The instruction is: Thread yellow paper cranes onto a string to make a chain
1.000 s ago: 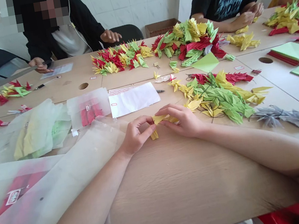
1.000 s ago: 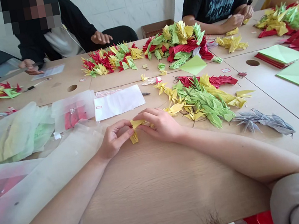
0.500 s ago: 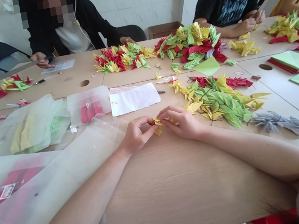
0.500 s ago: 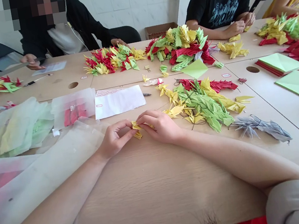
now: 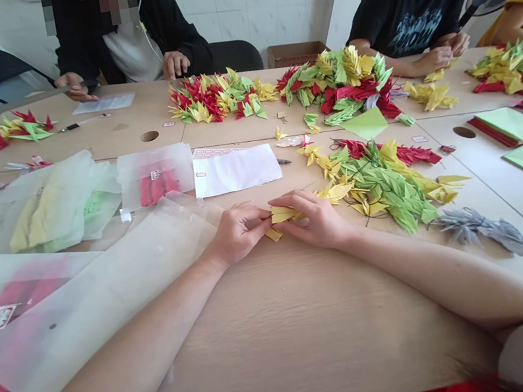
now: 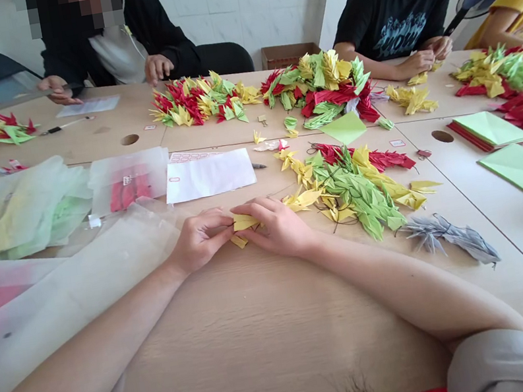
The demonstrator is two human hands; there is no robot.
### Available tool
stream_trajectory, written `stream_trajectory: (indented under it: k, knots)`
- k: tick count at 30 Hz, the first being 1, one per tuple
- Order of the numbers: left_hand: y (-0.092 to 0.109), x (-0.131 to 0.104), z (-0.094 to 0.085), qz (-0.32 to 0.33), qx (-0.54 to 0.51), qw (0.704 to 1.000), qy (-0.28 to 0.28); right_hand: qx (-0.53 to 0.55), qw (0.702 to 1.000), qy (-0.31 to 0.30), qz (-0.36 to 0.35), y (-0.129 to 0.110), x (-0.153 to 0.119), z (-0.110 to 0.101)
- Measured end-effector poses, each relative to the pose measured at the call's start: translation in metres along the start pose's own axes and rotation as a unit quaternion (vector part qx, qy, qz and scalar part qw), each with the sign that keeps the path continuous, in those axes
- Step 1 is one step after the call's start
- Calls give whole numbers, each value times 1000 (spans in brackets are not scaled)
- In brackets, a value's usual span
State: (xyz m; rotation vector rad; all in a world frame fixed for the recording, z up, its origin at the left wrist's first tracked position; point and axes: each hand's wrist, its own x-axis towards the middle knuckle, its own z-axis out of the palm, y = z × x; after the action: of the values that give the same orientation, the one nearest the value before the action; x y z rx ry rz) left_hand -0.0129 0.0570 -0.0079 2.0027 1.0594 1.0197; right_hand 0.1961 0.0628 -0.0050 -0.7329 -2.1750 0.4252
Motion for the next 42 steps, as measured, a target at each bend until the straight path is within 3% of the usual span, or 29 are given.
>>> stream_trajectory:
  k: [7, 13, 19, 25, 33, 38, 42]
  knots:
    - [1, 0, 0, -8, -6, 1000, -1, -16, 1000, 14, -16, 2, -3, -2]
    - [5, 0, 0, 22, -8, 1000, -13, -3, 998, 39, -45, 2, -4, -3]
    - [7, -1, -1, 11, 3, 1000, -6, 8, 999, 33, -36, 0, -1, -5]
    - [8, -2, -3, 24, 28, 999, -39, 27, 999, -10, -15, -1, -2, -2]
    - [3, 0, 1, 45, 1, 999, 9, -2, 999, 0, -35, -2, 0, -6]
    - [10, 0, 2, 19, 26, 998, 47, -11, 999, -8, -29, 1, 0, -4]
    - [13, -2, 1, 19, 30, 999, 32, -6, 1000, -20, 0, 1, -3, -2]
